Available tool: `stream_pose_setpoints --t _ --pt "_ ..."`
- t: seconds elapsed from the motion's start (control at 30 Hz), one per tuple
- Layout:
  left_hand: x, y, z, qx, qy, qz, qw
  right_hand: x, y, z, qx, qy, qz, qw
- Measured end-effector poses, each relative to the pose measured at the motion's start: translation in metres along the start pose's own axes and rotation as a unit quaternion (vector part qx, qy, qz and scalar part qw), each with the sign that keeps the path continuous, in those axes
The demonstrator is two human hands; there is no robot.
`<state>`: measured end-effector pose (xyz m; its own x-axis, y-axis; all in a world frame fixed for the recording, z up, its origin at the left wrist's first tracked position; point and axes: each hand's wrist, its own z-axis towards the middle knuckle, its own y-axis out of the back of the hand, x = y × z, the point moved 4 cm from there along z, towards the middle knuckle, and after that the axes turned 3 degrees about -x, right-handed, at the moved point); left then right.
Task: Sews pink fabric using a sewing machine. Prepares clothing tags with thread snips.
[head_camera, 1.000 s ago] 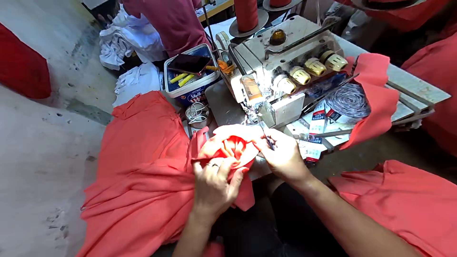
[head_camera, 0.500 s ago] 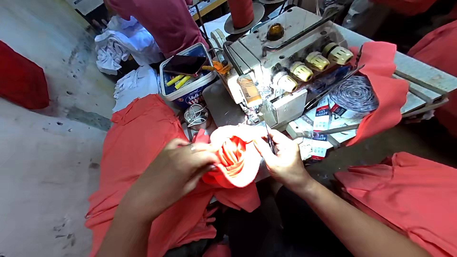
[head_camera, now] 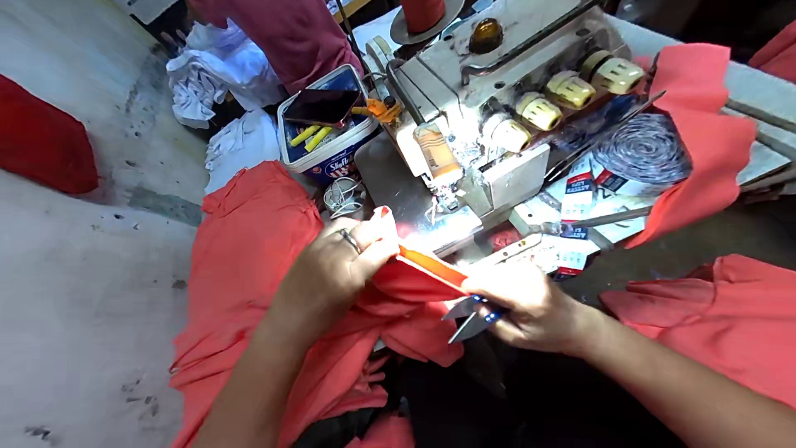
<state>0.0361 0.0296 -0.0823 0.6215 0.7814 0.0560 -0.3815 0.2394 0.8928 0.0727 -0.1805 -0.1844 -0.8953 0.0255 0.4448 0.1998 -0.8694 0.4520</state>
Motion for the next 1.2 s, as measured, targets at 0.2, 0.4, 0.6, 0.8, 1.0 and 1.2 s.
stream_pose_setpoints --t 0.2,0.4,0.6,0.8,1.0,1.2 --pt "-0.005 -0.013 -0.027 -0.08 0.033 0.032 0.996 -0.001 0.003 -0.002 -0.014 0.023 -0.001 1.0" --pt "-0.006 -0.017 -0.035 -0.114 0.03 0.06 0.991 -0.003 0.0 -0.005 -0.028 0.021 0.005 0.999" --pt "0.0 -0.016 -0.028 -0.041 0.109 -0.019 0.993 -0.006 -0.002 -0.002 -0.03 -0.016 0.054 0.998" --pt "0.02 -0.014 -0.021 0.047 0.172 -0.129 0.975 -0.014 -0.006 0.002 -0.086 -0.149 0.162 0.972" --pt "0.036 -0.027 -0.026 0.1 0.265 -0.154 0.947 -0.018 -0.01 0.01 -0.119 -0.189 0.109 0.969" --pt "-0.011 -0.017 0.001 0.043 0.224 -0.029 0.973 -0.007 -0.007 0.025 -0.085 -0.14 0.063 0.985"
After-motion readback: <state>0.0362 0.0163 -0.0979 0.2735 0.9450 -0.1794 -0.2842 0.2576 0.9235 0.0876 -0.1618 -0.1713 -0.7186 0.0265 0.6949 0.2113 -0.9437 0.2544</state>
